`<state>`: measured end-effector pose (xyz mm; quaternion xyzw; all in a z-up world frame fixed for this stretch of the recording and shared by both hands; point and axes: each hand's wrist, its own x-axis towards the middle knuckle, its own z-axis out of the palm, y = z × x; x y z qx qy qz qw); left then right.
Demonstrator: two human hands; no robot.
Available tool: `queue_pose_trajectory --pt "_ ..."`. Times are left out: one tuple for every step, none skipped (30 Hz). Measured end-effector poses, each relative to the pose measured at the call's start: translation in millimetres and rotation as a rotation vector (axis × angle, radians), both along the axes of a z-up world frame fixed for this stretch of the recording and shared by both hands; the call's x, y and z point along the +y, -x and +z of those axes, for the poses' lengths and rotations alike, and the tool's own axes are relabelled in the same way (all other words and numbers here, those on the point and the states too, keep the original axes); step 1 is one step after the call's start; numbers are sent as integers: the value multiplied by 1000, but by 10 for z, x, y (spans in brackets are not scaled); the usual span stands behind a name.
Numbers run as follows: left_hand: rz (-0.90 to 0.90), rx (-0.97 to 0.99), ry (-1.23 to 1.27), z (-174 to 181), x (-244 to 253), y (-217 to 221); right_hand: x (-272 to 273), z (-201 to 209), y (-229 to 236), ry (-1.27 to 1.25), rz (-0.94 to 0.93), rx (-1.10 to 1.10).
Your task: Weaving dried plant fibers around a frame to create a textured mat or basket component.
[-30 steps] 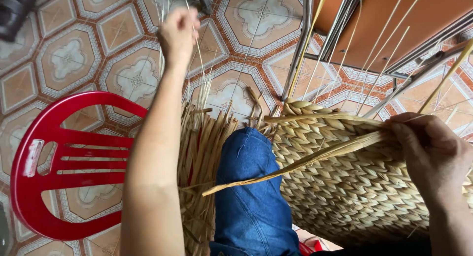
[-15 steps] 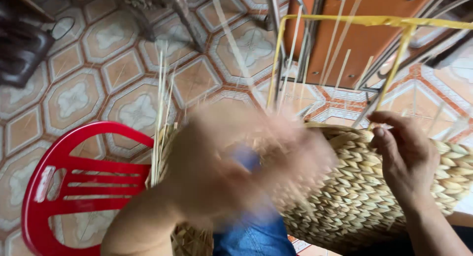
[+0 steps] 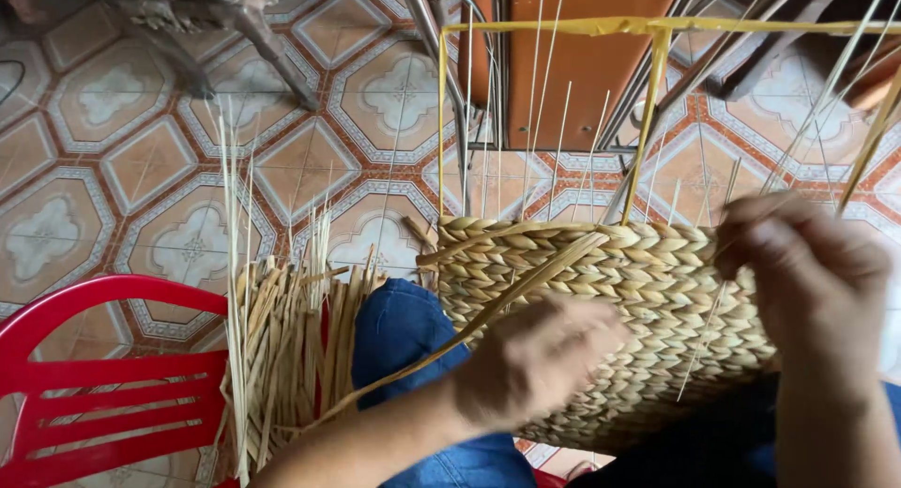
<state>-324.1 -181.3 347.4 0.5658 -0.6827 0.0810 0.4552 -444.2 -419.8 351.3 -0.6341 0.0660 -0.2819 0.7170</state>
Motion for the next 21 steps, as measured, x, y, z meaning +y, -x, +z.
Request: queue_pose_trajectory --pt "196 22 -52 -164 -26 -97 -35 89 -45 -5 -101 -29" --pt "391 43 -106 -328 -50 -191 -69 180 -89 -10 -202 -58" --pt "390 48 -108 -328 -88 -262 -108 211 -180 -10 -203 -53" --pt "461 30 -127 -322 -122 -334 -143 246 -272 20 -230 -86" --pt "534 8 -145 -313 -154 -418 -176 280 -376 49 -255 -123" --pt "533 8 -145 -380 -197 -418 -136 319 -476 49 -255 -122" --pt "512 73 -239 -452 -240 -416 -96 358 -578 134 -280 -86" --pt "488 138 -333 -525 -281 -415 -55 395 -682 220 -305 -49" --pt "486 140 -330 -500 -290 -371 -46 401 -746 222 -306 -48" --pt "469 197 -395 -477 -298 -329 -37 404 -813 238 -320 29" --pt "453 259 -463 -459 -298 -275 -23 398 -874 251 -329 110" --pt "452 264 -464 -459 -327 -243 -84 315 -912 252 -328 116" --pt "430 262 -439 -454 -354 -217 -144 234 -957 311 -260 151" --pt "408 259 -413 -445 -382 -188 -204 157 -999 369 -191 186" --pt "409 260 -411 -425 -397 -187 -202 166 -1033 370 -191 186" --pt "403 237 -381 -402 -416 -185 -202 177 -1066 494 -166 268" --pt "395 215 -352 -382 -439 -178 -207 187 -1092 618 -141 351" --pt "395 216 -351 -344 -455 -201 -173 211 -1110 620 -141 352" --pt "401 208 -315 -312 -462 -216 -130 226 -1118 651 -86 456" --pt "408 199 -279 -281 -470 -230 -88 240 -1125 681 -28 559" --pt "405 200 -279 -288 -473 -289 -91 212 -1125 681 -30 561"
